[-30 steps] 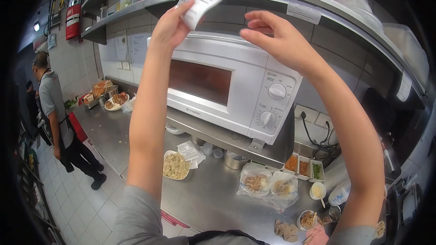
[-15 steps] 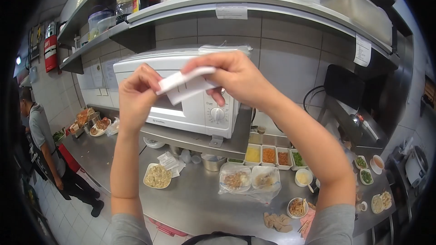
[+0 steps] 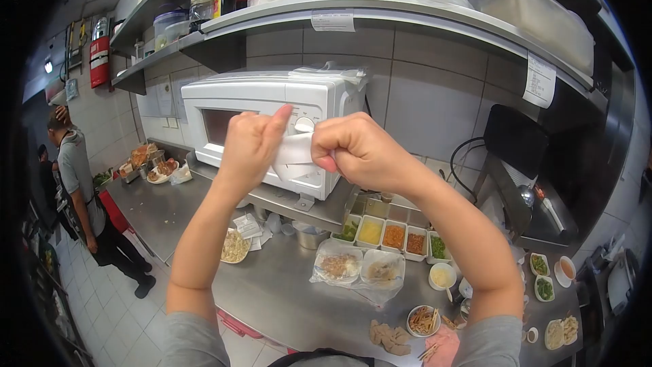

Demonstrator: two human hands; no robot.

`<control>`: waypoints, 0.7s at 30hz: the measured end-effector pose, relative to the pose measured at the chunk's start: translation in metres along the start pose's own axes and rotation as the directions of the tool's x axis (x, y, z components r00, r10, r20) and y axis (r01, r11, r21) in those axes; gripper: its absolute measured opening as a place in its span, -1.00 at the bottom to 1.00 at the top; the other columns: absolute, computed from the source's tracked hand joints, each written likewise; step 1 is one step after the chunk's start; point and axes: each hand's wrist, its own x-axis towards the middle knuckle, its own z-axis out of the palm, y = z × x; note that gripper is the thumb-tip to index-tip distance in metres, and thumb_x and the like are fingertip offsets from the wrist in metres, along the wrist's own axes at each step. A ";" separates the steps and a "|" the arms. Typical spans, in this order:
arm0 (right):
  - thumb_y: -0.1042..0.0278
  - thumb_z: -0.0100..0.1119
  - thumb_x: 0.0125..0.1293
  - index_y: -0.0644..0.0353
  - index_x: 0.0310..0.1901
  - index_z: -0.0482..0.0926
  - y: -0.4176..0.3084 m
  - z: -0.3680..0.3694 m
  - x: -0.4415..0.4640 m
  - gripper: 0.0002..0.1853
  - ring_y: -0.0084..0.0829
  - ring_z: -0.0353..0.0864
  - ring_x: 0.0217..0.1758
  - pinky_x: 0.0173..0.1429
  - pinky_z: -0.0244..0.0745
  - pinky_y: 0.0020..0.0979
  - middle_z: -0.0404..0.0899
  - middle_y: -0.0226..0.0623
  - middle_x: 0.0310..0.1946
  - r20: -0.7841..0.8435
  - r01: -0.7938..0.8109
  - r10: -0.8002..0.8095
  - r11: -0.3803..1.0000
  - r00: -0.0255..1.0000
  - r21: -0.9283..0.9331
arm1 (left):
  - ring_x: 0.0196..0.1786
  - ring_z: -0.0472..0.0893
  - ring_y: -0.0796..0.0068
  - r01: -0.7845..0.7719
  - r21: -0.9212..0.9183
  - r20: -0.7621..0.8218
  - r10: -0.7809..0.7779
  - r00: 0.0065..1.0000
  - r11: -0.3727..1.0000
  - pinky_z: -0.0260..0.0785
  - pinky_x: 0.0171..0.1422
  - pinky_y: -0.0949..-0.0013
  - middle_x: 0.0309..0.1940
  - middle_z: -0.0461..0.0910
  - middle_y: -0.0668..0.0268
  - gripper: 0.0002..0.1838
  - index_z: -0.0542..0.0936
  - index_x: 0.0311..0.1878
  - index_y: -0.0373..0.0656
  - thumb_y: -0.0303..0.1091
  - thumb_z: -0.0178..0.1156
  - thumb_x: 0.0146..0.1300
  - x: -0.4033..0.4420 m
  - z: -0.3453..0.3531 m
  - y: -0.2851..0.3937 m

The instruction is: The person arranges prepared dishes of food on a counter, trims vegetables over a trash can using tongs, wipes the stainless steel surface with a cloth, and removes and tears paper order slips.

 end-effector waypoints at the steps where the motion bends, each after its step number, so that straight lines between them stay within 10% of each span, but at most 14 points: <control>1: 0.75 -0.25 -0.18 0.31 -0.64 0.38 0.001 -0.003 -0.005 -0.81 -0.55 0.31 -0.67 -0.59 0.21 -0.51 0.36 -0.36 -0.66 0.013 -0.020 0.019 0.999 1.000 0.027 | -0.75 0.12 0.36 0.099 0.028 0.021 -0.099 0.995 0.995 0.02 -0.57 0.27 -0.87 0.15 0.22 -0.43 0.26 -0.78 -0.25 -0.20 0.03 0.37 -0.006 -0.007 -0.010; 3: 0.75 -0.26 -0.08 0.27 -0.55 0.42 0.020 -0.027 -0.020 -0.77 -0.63 0.28 -0.71 -0.65 0.17 -0.58 0.37 -0.42 -0.65 -0.050 -0.022 0.033 0.978 0.998 0.205 | -0.75 0.15 0.61 0.326 0.058 -0.038 -0.324 0.945 0.944 -0.04 -0.62 0.32 -0.89 0.15 0.40 -0.42 0.25 -0.79 -0.19 -0.16 0.01 0.39 -0.015 -0.033 -0.034; 5: 0.72 -0.25 0.03 0.23 -0.43 0.45 0.022 -0.036 -0.015 -0.76 -0.69 0.26 -0.73 -0.68 0.14 -0.64 0.38 -0.47 -0.63 -0.107 -0.056 0.085 0.967 0.991 0.247 | -0.67 0.32 0.41 0.254 0.230 -0.082 -0.242 0.967 0.939 0.15 -0.55 0.35 -0.68 0.43 0.20 -0.57 0.41 -0.69 -0.25 -0.27 0.13 0.28 -0.015 -0.054 -0.031; 10: 0.45 -0.06 0.36 0.10 -0.04 0.37 0.020 -0.017 0.016 -0.83 -0.77 0.27 -0.70 -0.69 0.10 -0.71 0.41 -0.49 -0.50 -0.091 -0.151 0.186 0.942 0.978 0.300 | -0.22 0.53 0.33 -0.307 0.159 0.175 0.279 0.944 0.938 0.36 -0.20 0.47 -0.08 0.45 0.15 -0.93 0.55 -0.41 -0.21 -0.59 0.23 0.04 0.003 -0.036 0.023; 16: 0.05 0.09 0.31 0.12 -0.07 0.48 0.077 -0.041 0.068 -0.67 -0.53 0.48 -0.26 -0.11 0.42 -0.43 0.47 -0.33 -0.23 -0.455 0.080 0.012 0.980 0.890 0.183 | -0.16 0.56 0.60 0.075 -0.098 0.164 -0.059 0.985 0.992 0.42 -0.16 0.50 -0.23 0.61 0.30 -0.72 0.64 -0.07 -0.19 -0.64 0.10 0.18 0.028 -0.048 -0.031; 19: 0.08 0.13 0.27 0.19 -0.08 0.57 0.127 -0.068 0.101 -0.65 -0.50 0.51 -0.24 -0.04 0.42 -0.42 0.50 -0.32 -0.20 -0.739 -0.303 -0.378 0.737 0.557 -0.605 | -0.11 0.55 0.62 0.312 -0.357 0.143 -0.279 0.950 0.881 0.51 -0.10 0.53 -0.04 0.57 0.27 -0.64 0.55 0.09 -0.22 -0.55 0.18 0.19 0.055 -0.045 -0.040; 21: 0.17 0.12 0.26 0.22 -0.05 0.59 0.117 -0.083 0.113 -0.66 -0.49 0.53 -0.20 0.01 0.40 -0.43 0.54 -0.31 -0.16 -0.674 -0.134 -0.181 0.912 0.716 -0.388 | -0.10 0.56 0.60 0.343 -0.459 0.134 -0.318 0.939 0.819 0.52 -0.07 0.52 -0.01 0.54 0.25 -0.61 0.51 0.13 -0.22 -0.54 0.19 0.19 0.067 -0.031 -0.053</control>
